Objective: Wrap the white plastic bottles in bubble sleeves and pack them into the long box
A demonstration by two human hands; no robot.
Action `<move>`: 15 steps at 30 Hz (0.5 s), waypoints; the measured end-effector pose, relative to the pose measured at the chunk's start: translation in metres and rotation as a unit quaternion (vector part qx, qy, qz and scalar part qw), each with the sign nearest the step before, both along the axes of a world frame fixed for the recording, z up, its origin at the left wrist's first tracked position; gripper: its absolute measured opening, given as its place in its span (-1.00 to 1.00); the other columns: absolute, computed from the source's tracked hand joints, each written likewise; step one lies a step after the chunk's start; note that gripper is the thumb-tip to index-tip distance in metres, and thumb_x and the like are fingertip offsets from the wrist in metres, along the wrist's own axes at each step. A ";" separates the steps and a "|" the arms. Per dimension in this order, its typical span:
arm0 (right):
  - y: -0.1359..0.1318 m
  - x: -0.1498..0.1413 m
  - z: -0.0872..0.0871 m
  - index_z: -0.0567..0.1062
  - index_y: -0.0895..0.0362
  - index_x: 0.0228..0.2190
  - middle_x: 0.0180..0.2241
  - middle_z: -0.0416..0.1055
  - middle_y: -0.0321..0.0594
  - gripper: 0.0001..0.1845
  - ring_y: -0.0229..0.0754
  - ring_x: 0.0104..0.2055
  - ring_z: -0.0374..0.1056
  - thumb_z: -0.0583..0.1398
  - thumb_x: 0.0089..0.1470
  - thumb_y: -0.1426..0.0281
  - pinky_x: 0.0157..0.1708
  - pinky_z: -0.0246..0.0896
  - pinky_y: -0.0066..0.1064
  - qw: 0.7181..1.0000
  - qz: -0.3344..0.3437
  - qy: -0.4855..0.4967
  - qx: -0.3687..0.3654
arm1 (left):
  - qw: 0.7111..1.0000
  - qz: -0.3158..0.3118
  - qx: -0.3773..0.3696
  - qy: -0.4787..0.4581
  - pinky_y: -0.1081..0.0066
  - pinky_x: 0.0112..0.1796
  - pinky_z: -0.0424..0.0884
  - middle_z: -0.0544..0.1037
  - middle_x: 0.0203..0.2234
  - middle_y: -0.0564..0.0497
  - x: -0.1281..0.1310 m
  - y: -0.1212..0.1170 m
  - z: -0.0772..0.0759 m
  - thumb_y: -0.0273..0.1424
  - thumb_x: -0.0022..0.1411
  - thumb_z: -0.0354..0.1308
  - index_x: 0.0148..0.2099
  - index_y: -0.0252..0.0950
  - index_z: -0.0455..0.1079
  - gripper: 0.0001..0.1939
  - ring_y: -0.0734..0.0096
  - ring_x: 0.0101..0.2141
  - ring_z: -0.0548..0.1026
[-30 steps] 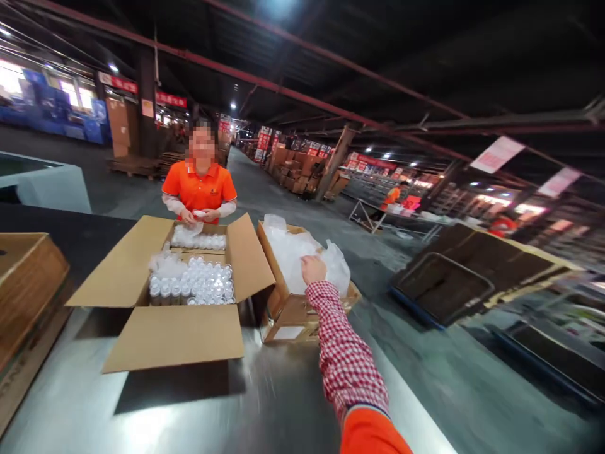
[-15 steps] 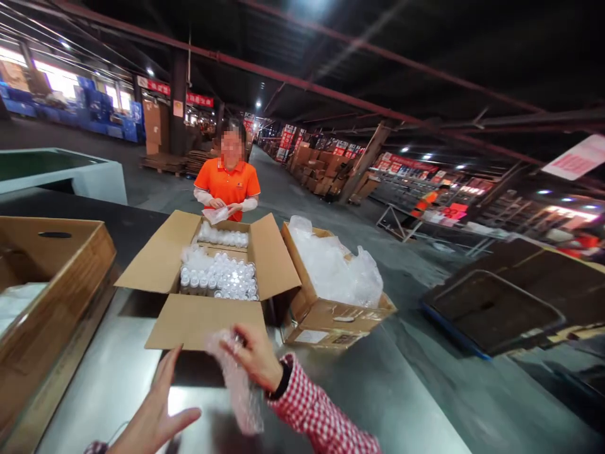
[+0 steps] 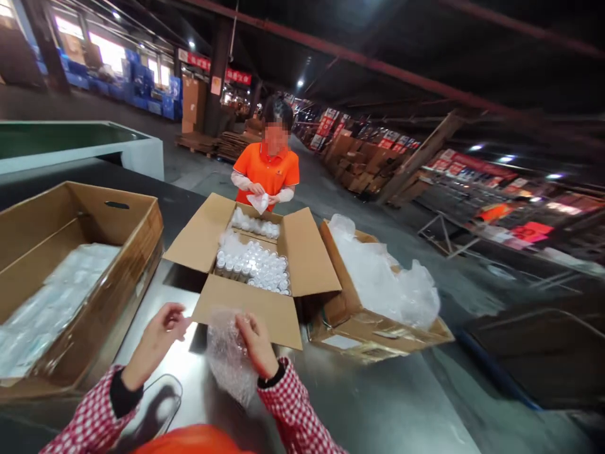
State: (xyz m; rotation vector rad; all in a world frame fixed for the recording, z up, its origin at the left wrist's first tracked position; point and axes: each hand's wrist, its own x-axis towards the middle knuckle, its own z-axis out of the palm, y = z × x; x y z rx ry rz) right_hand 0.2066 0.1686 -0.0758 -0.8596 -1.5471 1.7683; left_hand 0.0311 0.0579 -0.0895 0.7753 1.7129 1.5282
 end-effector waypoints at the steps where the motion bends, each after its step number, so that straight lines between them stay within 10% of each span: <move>1: -0.005 -0.013 -0.003 0.39 0.17 -0.56 -0.60 0.20 -0.37 -0.56 -0.35 -0.56 0.08 0.24 -0.05 0.03 -0.50 0.05 -0.47 0.999 0.038 -0.006 0.010 | 0.999 -0.048 0.007 0.002 0.41 -0.43 0.36 0.35 -0.46 0.09 0.005 0.002 0.003 -0.13 -0.08 0.27 -0.14 -0.28 0.19 -0.48 0.35 -0.42 0.38; 6: -0.008 -0.055 -0.011 0.44 0.18 -0.45 -0.49 0.38 -0.28 -0.56 -0.27 -0.45 0.28 0.28 -0.12 0.03 -0.41 0.16 -0.43 0.974 0.213 0.031 -0.075 | 0.986 -0.149 0.027 0.068 0.44 -0.35 0.32 0.39 -0.35 0.06 0.015 0.002 0.008 -0.30 0.06 0.20 0.00 -0.25 0.17 -0.54 0.40 -0.37 0.38; 15: 0.094 -0.065 -0.006 0.50 0.20 -0.34 -0.47 0.46 -0.24 -0.62 -0.29 -0.51 0.32 0.21 -0.01 0.11 -0.48 0.21 -0.47 0.899 0.200 -0.364 0.139 | 0.935 -0.237 -0.106 0.241 0.46 -0.40 0.18 0.39 -0.50 0.04 -0.035 -0.024 -0.015 -0.32 0.18 0.00 -0.35 -0.30 0.40 -0.79 0.38 -0.44 0.36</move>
